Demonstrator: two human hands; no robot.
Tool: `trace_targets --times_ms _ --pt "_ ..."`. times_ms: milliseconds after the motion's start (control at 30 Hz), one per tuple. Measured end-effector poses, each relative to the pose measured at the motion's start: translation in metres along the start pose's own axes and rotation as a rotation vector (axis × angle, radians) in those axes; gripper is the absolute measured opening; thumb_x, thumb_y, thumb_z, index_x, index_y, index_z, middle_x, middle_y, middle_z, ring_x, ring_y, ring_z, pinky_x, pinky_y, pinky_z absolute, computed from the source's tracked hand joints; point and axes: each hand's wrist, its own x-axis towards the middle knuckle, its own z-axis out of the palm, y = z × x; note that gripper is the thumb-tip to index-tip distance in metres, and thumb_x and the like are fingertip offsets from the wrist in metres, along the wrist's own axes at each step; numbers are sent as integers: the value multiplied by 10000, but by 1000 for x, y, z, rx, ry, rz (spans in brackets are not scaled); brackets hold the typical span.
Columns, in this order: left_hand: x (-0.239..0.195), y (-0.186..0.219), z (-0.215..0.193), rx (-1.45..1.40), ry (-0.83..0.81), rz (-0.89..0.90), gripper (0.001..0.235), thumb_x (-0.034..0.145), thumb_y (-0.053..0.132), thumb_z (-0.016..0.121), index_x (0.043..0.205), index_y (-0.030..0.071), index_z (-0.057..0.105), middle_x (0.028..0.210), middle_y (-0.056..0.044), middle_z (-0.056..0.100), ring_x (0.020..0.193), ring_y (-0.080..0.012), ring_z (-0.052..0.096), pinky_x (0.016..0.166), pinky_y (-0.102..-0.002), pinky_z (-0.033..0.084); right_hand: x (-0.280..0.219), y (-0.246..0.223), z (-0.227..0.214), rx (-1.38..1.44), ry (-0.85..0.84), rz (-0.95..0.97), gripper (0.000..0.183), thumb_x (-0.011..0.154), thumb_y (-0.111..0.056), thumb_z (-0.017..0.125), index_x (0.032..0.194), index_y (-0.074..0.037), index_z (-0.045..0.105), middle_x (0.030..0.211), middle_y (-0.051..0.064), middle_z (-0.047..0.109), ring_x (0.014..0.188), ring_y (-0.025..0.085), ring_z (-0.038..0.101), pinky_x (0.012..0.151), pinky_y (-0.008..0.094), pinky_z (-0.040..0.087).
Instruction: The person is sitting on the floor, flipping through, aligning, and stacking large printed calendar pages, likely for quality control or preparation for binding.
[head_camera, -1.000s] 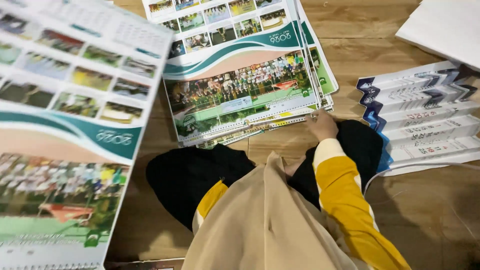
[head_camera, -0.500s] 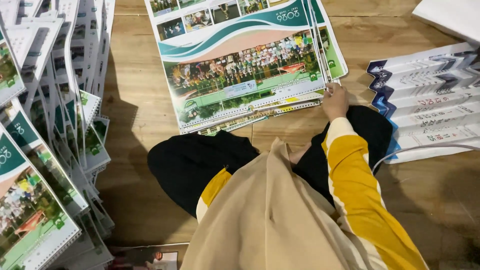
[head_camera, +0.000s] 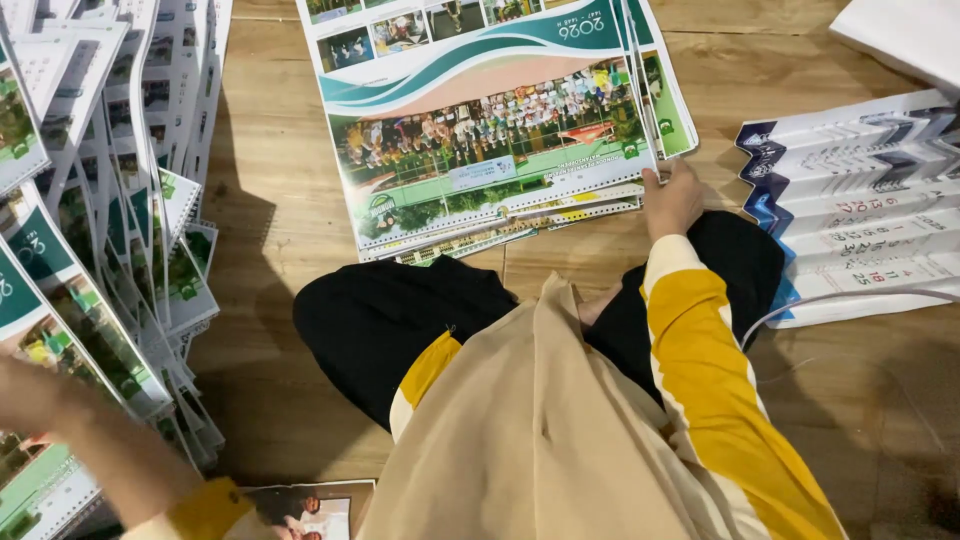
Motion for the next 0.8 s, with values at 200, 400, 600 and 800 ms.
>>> trace_targets --times_ms 200,400,600,800 --pt "-265 336 0 -592 -682 964 547 836 -32 733 1274 -45 407 1221 -249 388 1184 -414 359 993 -487 267 3 -28 -20 994 -25 239 76 790 -99 617 820 -76 551 749 23 574 574 113 635 465 177 534" --pt "-449 357 19 -266 -1339 1346 631 649 263 788 1204 112 527 1222 -166 480 1124 -405 470 847 -464 480 10 -28 -30 1337 -196 399 139 820 -126 632 924 -76 553 780 79 549 686 194 680 621 279 620" --pt "-515 322 90 49 -1475 1480 650 650 323 774 1205 149 482 1211 -128 468 1024 -389 552 779 -439 541 0 -15 -15 1306 -173 503 109 830 -122 612 901 -79 542 750 40 520 687 181 671 636 267 604" --pt "-511 324 95 54 -1551 1544 558 700 329 741 1170 111 533 1123 -136 531 1023 -384 557 784 -440 540 13 13 19 1370 -225 572 121 826 -180 637 863 -116 540 735 61 553 678 198 666 601 299 609"
